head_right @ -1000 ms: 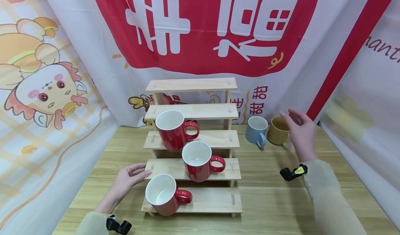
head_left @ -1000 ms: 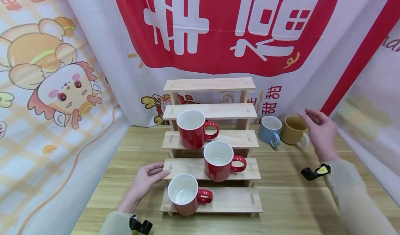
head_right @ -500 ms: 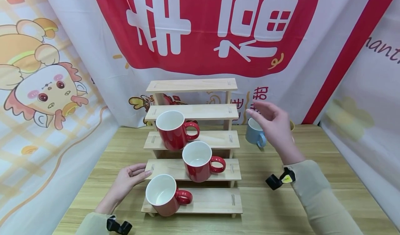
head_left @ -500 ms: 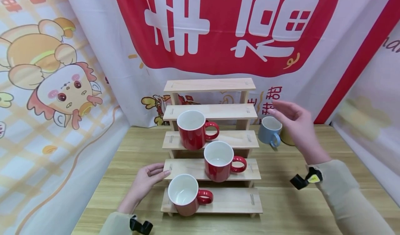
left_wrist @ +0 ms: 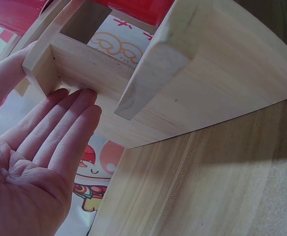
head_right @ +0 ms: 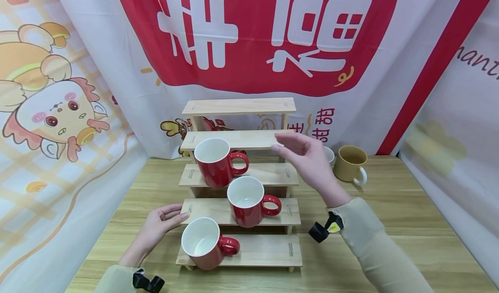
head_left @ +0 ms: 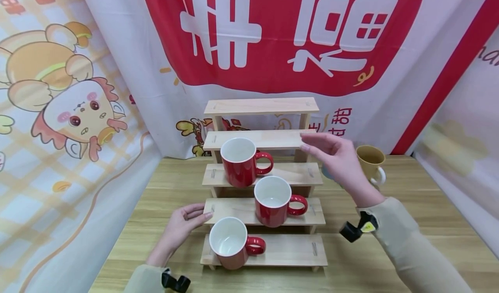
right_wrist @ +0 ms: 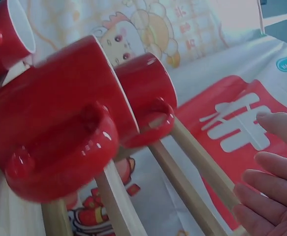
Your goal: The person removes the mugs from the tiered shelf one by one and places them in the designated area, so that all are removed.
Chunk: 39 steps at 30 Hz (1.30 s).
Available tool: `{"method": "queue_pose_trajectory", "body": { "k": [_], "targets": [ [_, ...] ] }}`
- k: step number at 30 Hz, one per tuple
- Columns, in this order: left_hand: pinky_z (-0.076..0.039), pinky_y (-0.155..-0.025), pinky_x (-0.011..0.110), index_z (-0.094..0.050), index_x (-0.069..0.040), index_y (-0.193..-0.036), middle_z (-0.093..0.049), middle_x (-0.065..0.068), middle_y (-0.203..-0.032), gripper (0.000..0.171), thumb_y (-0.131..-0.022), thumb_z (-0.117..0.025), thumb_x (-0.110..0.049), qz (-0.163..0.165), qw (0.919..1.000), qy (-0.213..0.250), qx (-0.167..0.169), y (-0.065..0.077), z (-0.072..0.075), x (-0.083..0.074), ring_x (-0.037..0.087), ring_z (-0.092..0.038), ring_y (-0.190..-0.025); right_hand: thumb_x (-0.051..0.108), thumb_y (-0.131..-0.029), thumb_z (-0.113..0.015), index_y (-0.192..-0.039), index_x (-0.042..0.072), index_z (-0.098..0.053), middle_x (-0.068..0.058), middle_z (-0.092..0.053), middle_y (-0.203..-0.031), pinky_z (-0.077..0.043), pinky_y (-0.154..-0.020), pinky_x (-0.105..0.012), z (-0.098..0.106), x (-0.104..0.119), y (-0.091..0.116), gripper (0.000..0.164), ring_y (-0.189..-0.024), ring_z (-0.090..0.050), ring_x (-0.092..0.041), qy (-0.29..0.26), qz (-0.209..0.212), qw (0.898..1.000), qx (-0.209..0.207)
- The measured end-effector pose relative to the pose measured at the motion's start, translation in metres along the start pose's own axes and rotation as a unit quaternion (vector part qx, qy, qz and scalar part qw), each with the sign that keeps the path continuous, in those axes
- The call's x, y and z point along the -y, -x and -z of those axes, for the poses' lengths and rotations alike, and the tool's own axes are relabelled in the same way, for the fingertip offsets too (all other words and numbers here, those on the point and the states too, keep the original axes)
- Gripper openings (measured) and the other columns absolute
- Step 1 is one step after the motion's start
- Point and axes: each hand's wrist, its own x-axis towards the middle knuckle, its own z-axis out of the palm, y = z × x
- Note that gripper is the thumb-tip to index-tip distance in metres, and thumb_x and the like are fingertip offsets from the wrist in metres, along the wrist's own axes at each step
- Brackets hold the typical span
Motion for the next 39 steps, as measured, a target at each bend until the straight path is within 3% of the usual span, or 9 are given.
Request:
{"method": "queue_pose_trajectory", "body": {
  "k": [6, 17, 26, 32, 39],
  "targets": [
    [-0.057, -0.088, 0.030, -0.062, 0.008, -0.129, -0.069, 0.021, -0.121, 0.054, -0.088, -0.082, -0.021, -0.007, 1.0000, -0.001, 0.002, 0.001, 0.001, -0.001, 0.028, -0.068, -0.108, 0.036, -0.091, -0.079, -0.126, 0.013, -0.073, -0.001, -0.073, -0.119, -0.057, -0.089, -0.029, -0.022, -0.001, -0.005, 0.042, -0.104, -0.070, -0.017, 0.003, 0.012, 0.998, 0.060],
    [-0.057, -0.089, 0.029, -0.062, 0.007, -0.130, -0.068, 0.022, -0.122, 0.053, -0.089, -0.082, -0.021, -0.007, 1.0000, 0.000, 0.004, 0.002, 0.001, -0.001, 0.028, -0.068, -0.109, 0.035, -0.093, -0.078, -0.122, 0.014, -0.075, -0.001, -0.074, -0.113, -0.057, -0.092, -0.037, -0.056, -0.007, -0.020, 0.036, -0.104, -0.070, -0.019, -0.006, -0.036, 0.990, 0.137],
    [-0.057, -0.087, 0.029, -0.063, 0.008, -0.128, -0.070, 0.021, -0.119, 0.052, -0.088, -0.082, -0.020, -0.008, 1.0000, 0.005, 0.001, 0.003, 0.000, -0.001, 0.026, -0.069, -0.105, 0.032, -0.095, -0.075, -0.121, 0.012, -0.075, -0.008, -0.074, -0.112, -0.061, -0.082, -0.038, -0.070, -0.006, -0.022, 0.033, -0.102, -0.071, -0.028, -0.047, -0.063, 0.987, 0.142],
    [-0.057, -0.087, 0.028, -0.064, 0.007, -0.128, -0.070, 0.020, -0.118, 0.051, -0.088, -0.082, -0.020, -0.004, 1.0000, 0.007, 0.000, 0.002, -0.001, 0.000, 0.026, -0.070, -0.105, 0.032, -0.094, -0.076, -0.121, 0.012, -0.075, -0.009, -0.074, -0.113, -0.061, -0.082, -0.039, -0.074, -0.009, -0.024, 0.034, -0.103, -0.071, -0.024, -0.072, -0.094, 0.983, 0.140],
    [-0.058, -0.086, 0.029, -0.065, 0.006, -0.127, -0.071, 0.019, -0.117, 0.050, -0.088, -0.083, -0.019, -0.002, 0.9999, 0.012, 0.000, 0.002, -0.001, 0.000, 0.026, -0.070, -0.104, 0.028, -0.097, -0.074, -0.122, 0.010, -0.074, -0.006, -0.074, -0.112, -0.061, -0.083, -0.040, -0.077, -0.009, -0.025, 0.031, -0.108, -0.070, -0.027, -0.093, -0.097, 0.980, 0.144]
  ]
}}
